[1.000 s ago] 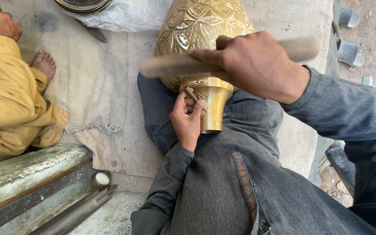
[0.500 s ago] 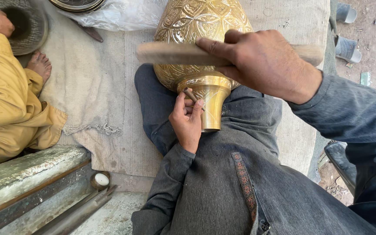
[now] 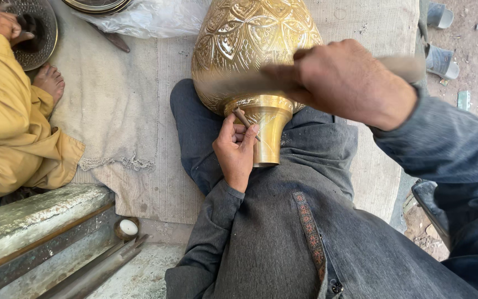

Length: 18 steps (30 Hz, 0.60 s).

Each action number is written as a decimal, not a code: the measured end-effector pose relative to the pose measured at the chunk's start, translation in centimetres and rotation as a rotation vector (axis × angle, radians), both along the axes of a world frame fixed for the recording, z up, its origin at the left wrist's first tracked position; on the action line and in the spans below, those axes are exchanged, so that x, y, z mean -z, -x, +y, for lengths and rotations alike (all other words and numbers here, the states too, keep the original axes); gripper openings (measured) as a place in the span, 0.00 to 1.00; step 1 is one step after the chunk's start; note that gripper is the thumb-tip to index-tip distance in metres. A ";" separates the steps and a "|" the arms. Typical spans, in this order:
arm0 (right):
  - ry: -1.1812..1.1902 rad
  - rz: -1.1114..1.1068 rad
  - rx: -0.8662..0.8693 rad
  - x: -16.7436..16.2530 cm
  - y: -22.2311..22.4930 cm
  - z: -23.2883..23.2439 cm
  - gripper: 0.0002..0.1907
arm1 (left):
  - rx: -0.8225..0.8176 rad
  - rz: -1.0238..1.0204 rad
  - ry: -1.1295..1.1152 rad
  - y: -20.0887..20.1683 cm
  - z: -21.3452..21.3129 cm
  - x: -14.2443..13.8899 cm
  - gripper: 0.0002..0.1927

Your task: The person sits cross-legged on the ground holding a large engraved brass vessel on their lap. They hold a small chisel against the vessel's neck and strike it repeatedly with a wooden mallet, chasing lines into the metal, repositioning the chisel and rotating the vessel as they work.

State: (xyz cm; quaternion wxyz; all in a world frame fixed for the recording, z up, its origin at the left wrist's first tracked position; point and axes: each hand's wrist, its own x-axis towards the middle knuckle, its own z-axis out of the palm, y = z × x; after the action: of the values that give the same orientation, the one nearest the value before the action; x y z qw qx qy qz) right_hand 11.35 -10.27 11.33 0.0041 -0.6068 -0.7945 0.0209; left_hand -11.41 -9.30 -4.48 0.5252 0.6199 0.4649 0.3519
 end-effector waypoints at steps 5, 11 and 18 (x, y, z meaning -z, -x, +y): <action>-0.185 0.026 -0.025 -0.7 0.2 -0.3 0.30 | 0.010 -0.013 -0.024 0.1 0.0 0.0 0.23; -0.076 -0.031 0.002 -0.8 0.0 -0.7 0.27 | 0.007 0.008 -0.034 0.0 -0.1 0.0 0.25; -0.060 -0.051 0.026 -0.6 0.0 -1.3 0.29 | 0.023 0.024 -0.031 -0.1 -0.3 -0.1 0.26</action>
State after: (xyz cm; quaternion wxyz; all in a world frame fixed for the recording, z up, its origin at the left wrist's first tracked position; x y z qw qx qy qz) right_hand 11.34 -11.61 11.97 0.0024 -0.6171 -0.7867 -0.0184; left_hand -11.36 -9.62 -4.42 0.5139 0.6376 0.4585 0.3452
